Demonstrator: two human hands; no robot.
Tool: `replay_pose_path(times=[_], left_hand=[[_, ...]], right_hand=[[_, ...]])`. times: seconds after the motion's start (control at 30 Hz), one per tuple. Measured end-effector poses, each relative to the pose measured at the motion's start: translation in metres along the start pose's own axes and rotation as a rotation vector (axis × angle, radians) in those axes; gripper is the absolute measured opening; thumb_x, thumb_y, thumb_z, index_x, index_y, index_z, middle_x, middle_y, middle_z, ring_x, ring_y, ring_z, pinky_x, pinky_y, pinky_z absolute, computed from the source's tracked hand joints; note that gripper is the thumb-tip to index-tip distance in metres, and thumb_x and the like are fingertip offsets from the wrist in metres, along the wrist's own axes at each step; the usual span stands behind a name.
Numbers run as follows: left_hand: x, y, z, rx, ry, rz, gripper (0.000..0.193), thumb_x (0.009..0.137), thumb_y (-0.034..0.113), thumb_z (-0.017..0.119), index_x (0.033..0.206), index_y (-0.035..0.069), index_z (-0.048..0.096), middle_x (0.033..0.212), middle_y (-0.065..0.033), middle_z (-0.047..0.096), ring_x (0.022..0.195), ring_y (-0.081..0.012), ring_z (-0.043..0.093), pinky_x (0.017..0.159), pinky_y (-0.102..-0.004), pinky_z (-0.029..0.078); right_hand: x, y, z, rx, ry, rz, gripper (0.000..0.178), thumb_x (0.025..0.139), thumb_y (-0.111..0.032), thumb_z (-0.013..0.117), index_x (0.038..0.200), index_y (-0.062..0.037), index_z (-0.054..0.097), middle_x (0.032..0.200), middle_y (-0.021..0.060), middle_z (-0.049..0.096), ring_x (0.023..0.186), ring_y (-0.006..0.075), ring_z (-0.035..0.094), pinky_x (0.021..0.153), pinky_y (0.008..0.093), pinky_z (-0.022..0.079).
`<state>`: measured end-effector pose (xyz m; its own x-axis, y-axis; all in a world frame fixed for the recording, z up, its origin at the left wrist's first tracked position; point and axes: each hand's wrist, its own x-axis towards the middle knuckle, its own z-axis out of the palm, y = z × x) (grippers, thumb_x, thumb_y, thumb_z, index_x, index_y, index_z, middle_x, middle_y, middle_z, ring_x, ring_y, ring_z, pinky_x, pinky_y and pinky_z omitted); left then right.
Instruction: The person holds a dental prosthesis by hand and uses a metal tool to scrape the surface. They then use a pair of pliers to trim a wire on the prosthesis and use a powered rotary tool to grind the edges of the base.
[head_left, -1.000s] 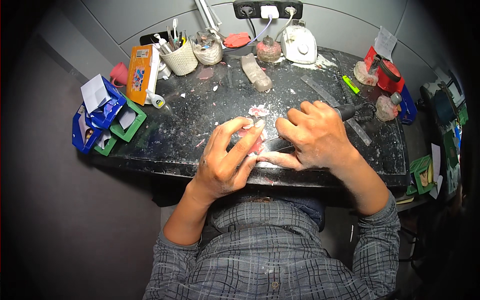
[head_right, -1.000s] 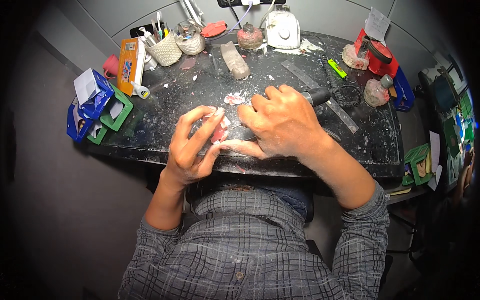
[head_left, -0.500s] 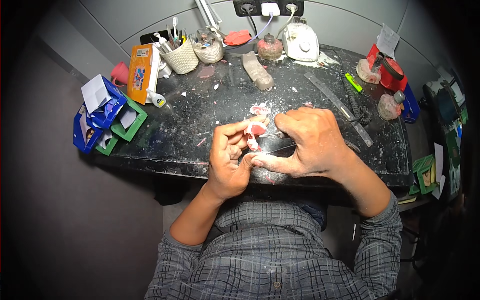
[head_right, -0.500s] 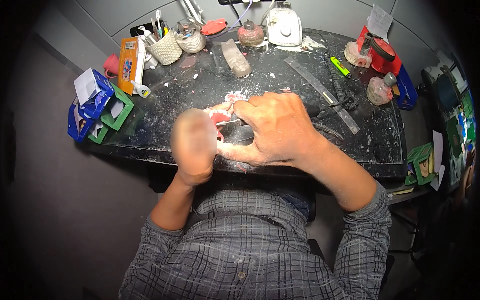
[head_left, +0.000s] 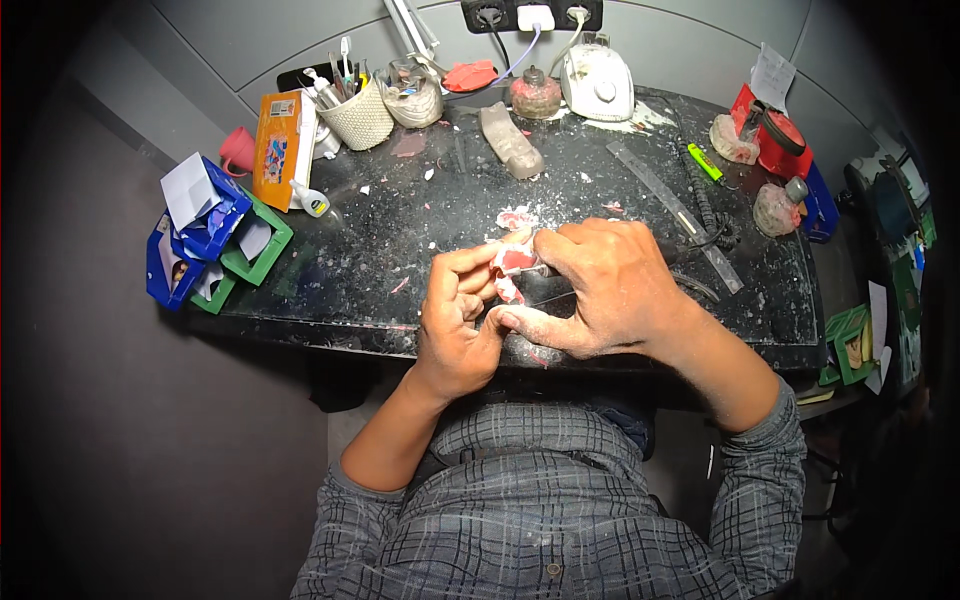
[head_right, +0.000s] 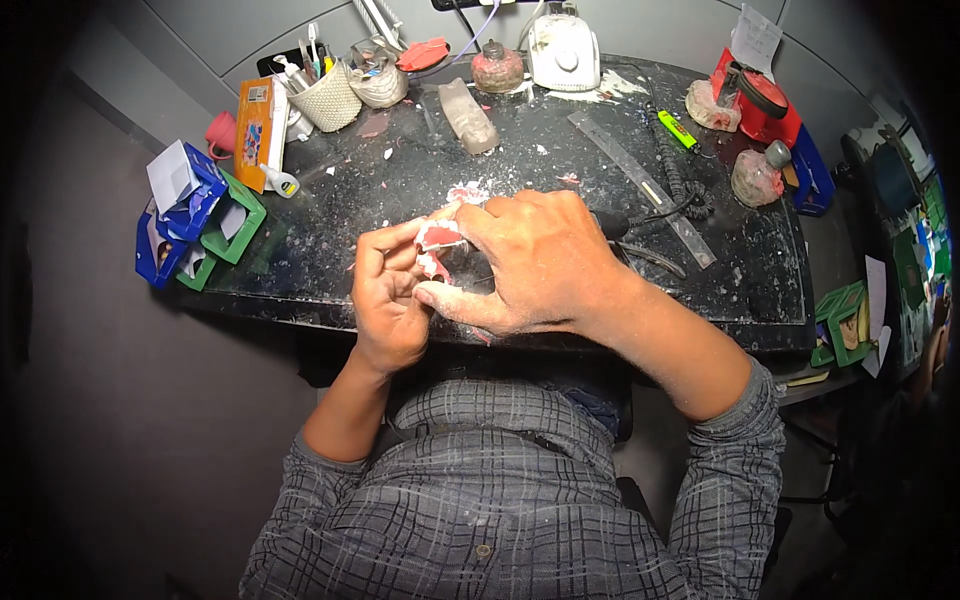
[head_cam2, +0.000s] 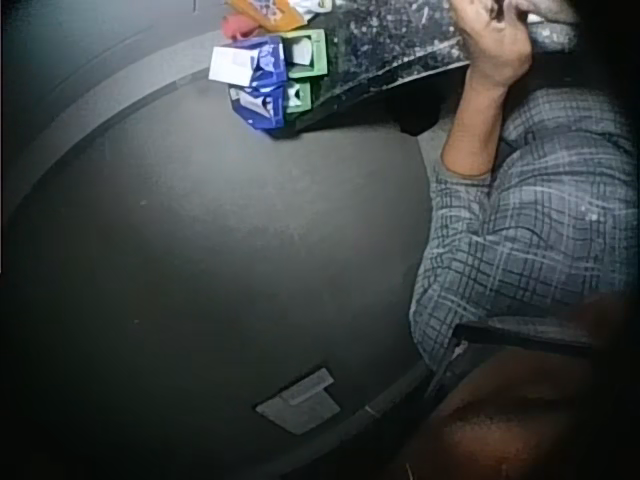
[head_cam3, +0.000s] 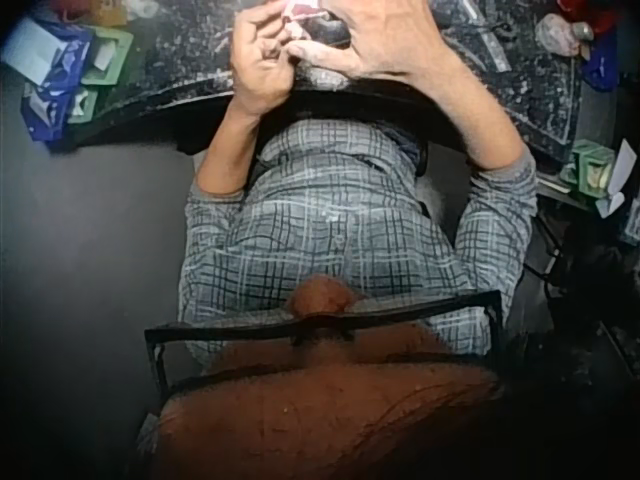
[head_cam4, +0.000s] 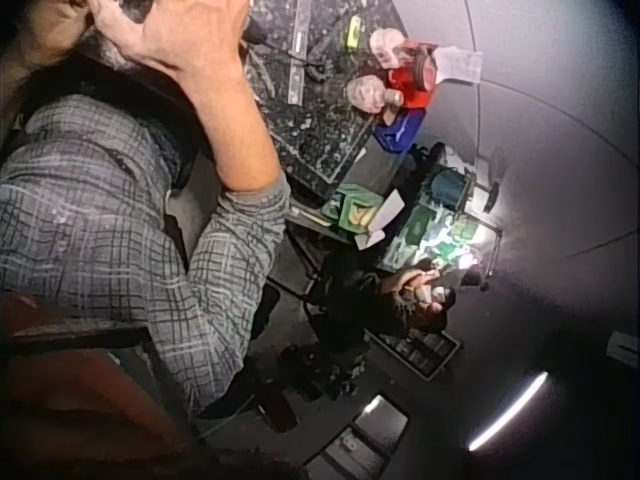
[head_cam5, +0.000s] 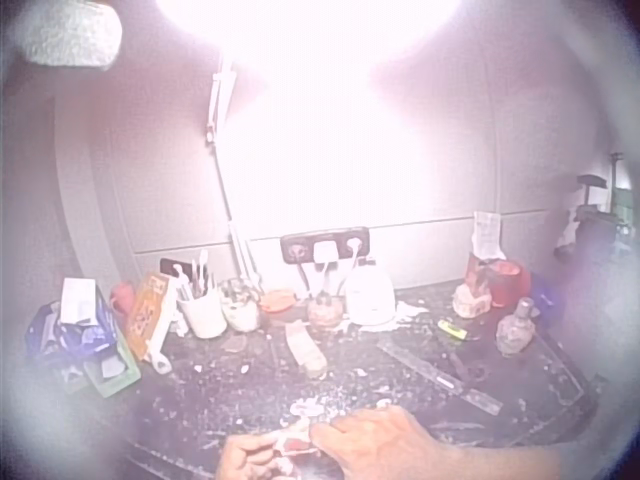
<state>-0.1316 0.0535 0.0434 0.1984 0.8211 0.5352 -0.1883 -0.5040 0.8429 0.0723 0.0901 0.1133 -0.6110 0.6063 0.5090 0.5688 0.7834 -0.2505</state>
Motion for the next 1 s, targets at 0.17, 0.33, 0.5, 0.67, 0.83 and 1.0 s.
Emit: replay_pose_path(times=[0.17, 0.33, 0.5, 0.67, 0.83, 1.0], left_hand=[[-0.002, 0.000, -0.001, -0.019, 0.011, -0.023, 0.055, 0.101, 0.005, 0.068, 0.142, -0.006, 0.033, 0.144, -0.0250, 0.053, 0.129, -0.0256, 0.059, 0.104, -0.0361, 0.052], [-0.001, 0.000, 0.000, 0.007, 0.015, -0.021, 0.054, 0.101, 0.004, 0.067, 0.142, -0.006, 0.033, 0.144, -0.0263, 0.053, 0.131, -0.0275, 0.059, 0.106, -0.0372, 0.051], [0.002, 0.001, 0.005, -0.011, 0.038, 0.019, 0.051, 0.101, 0.003, 0.065, 0.141, -0.007, 0.033, 0.145, -0.0283, 0.052, 0.134, -0.0299, 0.057, 0.112, -0.0401, 0.048], [0.003, 0.001, 0.007, -0.017, 0.041, 0.036, 0.048, 0.102, -0.001, 0.062, 0.140, -0.007, 0.033, 0.144, -0.0289, 0.052, 0.134, -0.0296, 0.057, 0.113, -0.0402, 0.047], [0.004, 0.000, 0.013, -0.013, 0.095, 0.043, 0.045, 0.101, -0.007, 0.058, 0.139, -0.006, 0.033, 0.141, -0.0272, 0.054, 0.131, -0.0274, 0.059, 0.109, -0.0376, 0.049], [0.003, 0.001, 0.016, -0.047, 0.123, 0.022, 0.043, 0.101, -0.007, 0.058, 0.137, -0.006, 0.034, 0.138, -0.0257, 0.056, 0.128, -0.0258, 0.060, 0.106, -0.0354, 0.051]], right_hand=[[0.001, 0.000, 0.000, 0.035, -0.031, 0.013, 0.059, 0.083, -0.061, 0.071, 0.108, -0.0066, 0.071, 0.082, 0.0175, 0.073, 0.072, 0.0357, 0.071, 0.066, 0.0458, 0.056], [0.000, -0.001, 0.001, 0.017, -0.057, 0.023, 0.060, 0.085, -0.061, 0.070, 0.107, -0.0050, 0.070, 0.083, 0.0184, 0.073, 0.073, 0.0366, 0.072, 0.066, 0.0465, 0.056], [0.000, 0.000, 0.006, 0.036, -0.041, 0.030, 0.061, 0.087, -0.062, 0.068, 0.106, -0.0034, 0.068, 0.083, 0.0195, 0.072, 0.075, 0.0378, 0.072, 0.066, 0.0482, 0.056], [0.000, -0.002, 0.007, 0.054, -0.039, 0.046, 0.062, 0.090, -0.062, 0.066, 0.101, -0.0007, 0.065, 0.081, 0.0200, 0.070, 0.075, 0.0391, 0.072, 0.066, 0.0493, 0.056], [0.000, -0.002, 0.010, 0.120, 0.025, 0.041, 0.061, 0.091, -0.058, 0.068, 0.095, 0.0029, 0.061, 0.078, 0.0220, 0.066, 0.074, 0.0405, 0.071, 0.066, 0.0483, 0.056], [-0.001, -0.001, 0.012, 0.105, 0.048, 0.012, 0.058, 0.091, -0.054, 0.070, 0.091, 0.0033, 0.060, 0.076, 0.0223, 0.064, 0.071, 0.0420, 0.069, 0.066, 0.0490, 0.056]])
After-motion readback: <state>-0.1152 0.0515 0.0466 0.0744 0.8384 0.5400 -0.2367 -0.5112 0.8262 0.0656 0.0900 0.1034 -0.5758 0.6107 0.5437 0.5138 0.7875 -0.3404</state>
